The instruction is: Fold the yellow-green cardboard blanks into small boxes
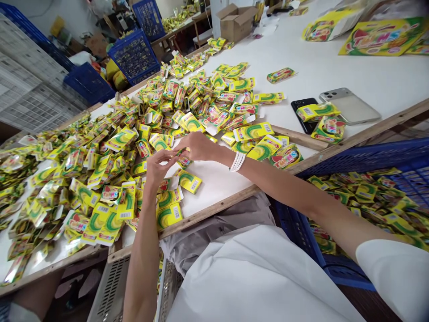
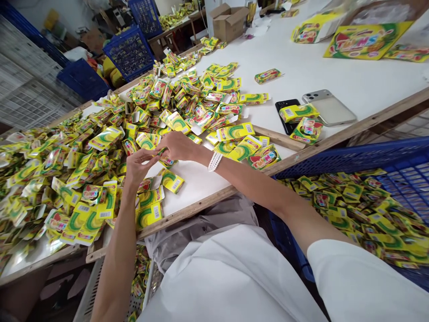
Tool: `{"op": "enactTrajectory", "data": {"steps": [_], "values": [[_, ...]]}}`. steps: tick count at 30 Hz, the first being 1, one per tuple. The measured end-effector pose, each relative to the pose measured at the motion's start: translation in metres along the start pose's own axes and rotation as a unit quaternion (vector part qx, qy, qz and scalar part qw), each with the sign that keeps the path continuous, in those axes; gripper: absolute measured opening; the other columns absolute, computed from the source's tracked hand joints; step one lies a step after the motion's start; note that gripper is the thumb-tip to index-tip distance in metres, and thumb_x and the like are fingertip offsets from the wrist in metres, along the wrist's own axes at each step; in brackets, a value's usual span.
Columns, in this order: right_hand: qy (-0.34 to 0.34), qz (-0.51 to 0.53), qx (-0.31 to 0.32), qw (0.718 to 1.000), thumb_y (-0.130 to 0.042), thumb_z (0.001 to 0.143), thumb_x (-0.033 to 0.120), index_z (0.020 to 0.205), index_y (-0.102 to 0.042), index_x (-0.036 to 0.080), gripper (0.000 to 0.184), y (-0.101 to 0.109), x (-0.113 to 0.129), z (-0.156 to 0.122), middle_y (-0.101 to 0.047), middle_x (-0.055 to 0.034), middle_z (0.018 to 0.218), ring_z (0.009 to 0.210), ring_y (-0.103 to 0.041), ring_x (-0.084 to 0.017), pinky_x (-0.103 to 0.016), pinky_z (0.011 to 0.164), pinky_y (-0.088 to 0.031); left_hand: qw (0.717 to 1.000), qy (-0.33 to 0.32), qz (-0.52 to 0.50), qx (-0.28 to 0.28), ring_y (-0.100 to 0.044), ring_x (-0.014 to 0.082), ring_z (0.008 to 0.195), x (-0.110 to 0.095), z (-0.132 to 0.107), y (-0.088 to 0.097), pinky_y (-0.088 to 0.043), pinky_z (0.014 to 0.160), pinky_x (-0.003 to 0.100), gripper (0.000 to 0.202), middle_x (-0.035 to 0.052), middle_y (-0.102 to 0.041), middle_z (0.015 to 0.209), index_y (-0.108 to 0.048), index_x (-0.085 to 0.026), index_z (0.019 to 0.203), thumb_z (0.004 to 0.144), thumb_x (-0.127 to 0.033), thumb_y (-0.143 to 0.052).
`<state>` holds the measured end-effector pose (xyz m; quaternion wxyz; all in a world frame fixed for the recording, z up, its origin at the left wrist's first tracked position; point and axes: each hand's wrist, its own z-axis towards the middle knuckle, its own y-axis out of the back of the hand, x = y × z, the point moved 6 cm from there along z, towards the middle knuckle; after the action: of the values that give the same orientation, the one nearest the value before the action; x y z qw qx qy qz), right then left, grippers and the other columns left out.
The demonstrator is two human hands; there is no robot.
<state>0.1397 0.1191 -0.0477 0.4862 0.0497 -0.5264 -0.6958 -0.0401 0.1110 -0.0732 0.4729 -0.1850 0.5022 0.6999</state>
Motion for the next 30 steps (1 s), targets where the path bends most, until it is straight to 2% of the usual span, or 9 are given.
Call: {"op": "enactTrajectory", "data": {"steps": [3,9,14,16,18,20,22,26,30], "values": [[-0.02,-0.086,0.026,0.996,-0.065,0.096,0.019,0.113,-0.085,0.016,0.026,0.006,0.011,-0.001,-0.083,-0.0155,0.106,0.103,-0.074,-0.031,-0.037,0.083,-0.046,1.0,0.001,0.013,0.022,-0.076,0.017,0.083,-0.006,0.0,-0.004,-0.065,0.082,0.03,0.038,0.0058,-0.082,0.1,-0.078,-0.019,0.099,0.086,-0.055,-0.078],[-0.038,-0.139,0.06,0.988,-0.062,0.099,0.025,0.103,-0.081,0.007,0.026,0.009,0.014,-0.005,-0.08,-0.0218,0.101,0.099,-0.074,-0.032,-0.038,0.083,-0.048,0.997,-0.009,-0.001,0.081,-0.073,0.0245,0.124,-0.021,0.0,-0.01,-0.062,0.099,0.036,0.029,0.0098,-0.078,0.134,-0.076,-0.023,0.107,0.096,-0.049,-0.07],[-0.081,-0.102,0.043,0.991,-0.07,0.091,0.02,0.082,-0.077,0.009,0.016,0.016,0.0,-0.004,-0.079,-0.0205,0.088,0.096,-0.074,-0.035,-0.044,0.086,-0.053,0.998,0.014,0.061,-0.026,-0.075,0.0234,0.12,-0.011,0.002,0.008,-0.063,0.088,0.031,0.04,0.0093,-0.077,0.135,-0.07,-0.025,0.125,0.093,-0.049,-0.072],[-0.094,0.019,-0.03,0.995,-0.078,0.087,0.024,0.076,-0.075,0.012,0.016,0.036,-0.003,-0.003,-0.08,-0.0157,0.084,0.096,-0.074,-0.034,-0.045,0.089,-0.057,0.994,0.027,0.077,-0.077,-0.076,0.0228,0.116,-0.005,0.002,0.016,-0.062,0.084,0.029,0.038,0.0092,-0.077,0.132,-0.068,-0.024,0.124,0.094,-0.047,-0.07],[-0.069,0.235,-0.165,0.956,-0.084,0.083,0.034,0.087,-0.078,0.017,0.018,0.067,-0.003,-0.007,-0.082,-0.0103,0.098,0.106,-0.076,-0.031,-0.043,0.093,-0.06,0.989,0.037,0.09,-0.113,-0.076,0.0222,0.114,0.0,0.001,0.023,-0.062,0.083,0.029,0.033,0.0088,-0.078,0.131,-0.066,-0.024,0.122,0.096,-0.044,-0.065],[-0.018,0.448,-0.284,0.848,-0.087,0.081,0.044,0.11,-0.079,0.026,0.035,0.095,-0.006,-0.015,-0.08,-0.0047,0.126,0.123,-0.074,-0.028,-0.04,0.099,-0.062,0.982,0.047,0.126,-0.133,-0.075,0.0227,0.115,0.004,0.001,0.029,-0.062,0.087,0.031,0.03,0.0086,-0.077,0.129,-0.065,-0.024,0.121,0.097,-0.04,-0.061],[-0.002,0.528,-0.284,0.8,-0.096,0.07,0.045,0.12,-0.076,0.034,0.055,0.103,-0.007,-0.017,-0.077,0.0008,0.135,0.129,-0.072,-0.026,-0.038,0.103,-0.062,0.971,0.06,0.184,-0.138,-0.073,0.0256,0.12,0.008,0.0,0.033,-0.06,0.1,0.039,0.03,0.0096,-0.076,0.13,-0.065,-0.023,0.124,0.096,-0.034,-0.06],[-0.061,0.576,-0.224,0.784,-0.101,0.063,0.048,0.122,-0.075,0.033,0.067,0.082,-0.012,-0.015,-0.083,-0.0025,0.122,0.12,-0.077,-0.028,-0.041,0.098,-0.067,0.932,0.138,0.302,-0.144,-0.05,0.0358,0.15,0.022,-0.009,0.042,-0.042,0.126,0.053,0.046,0.016,-0.06,0.155,-0.062,-0.022,0.136,0.091,-0.029,-0.067],[-0.11,0.571,-0.187,0.792,-0.1,0.067,0.053,0.122,-0.076,0.027,0.065,0.06,-0.014,-0.011,-0.084,-0.0059,0.113,0.108,-0.081,-0.029,-0.042,0.087,-0.071,0.894,0.27,0.348,-0.077,-0.037,0.049,0.156,0.044,-0.023,0.041,-0.035,0.124,0.071,0.051,0.0195,-0.041,0.169,-0.063,-0.025,0.136,0.087,-0.031,-0.075]]}}
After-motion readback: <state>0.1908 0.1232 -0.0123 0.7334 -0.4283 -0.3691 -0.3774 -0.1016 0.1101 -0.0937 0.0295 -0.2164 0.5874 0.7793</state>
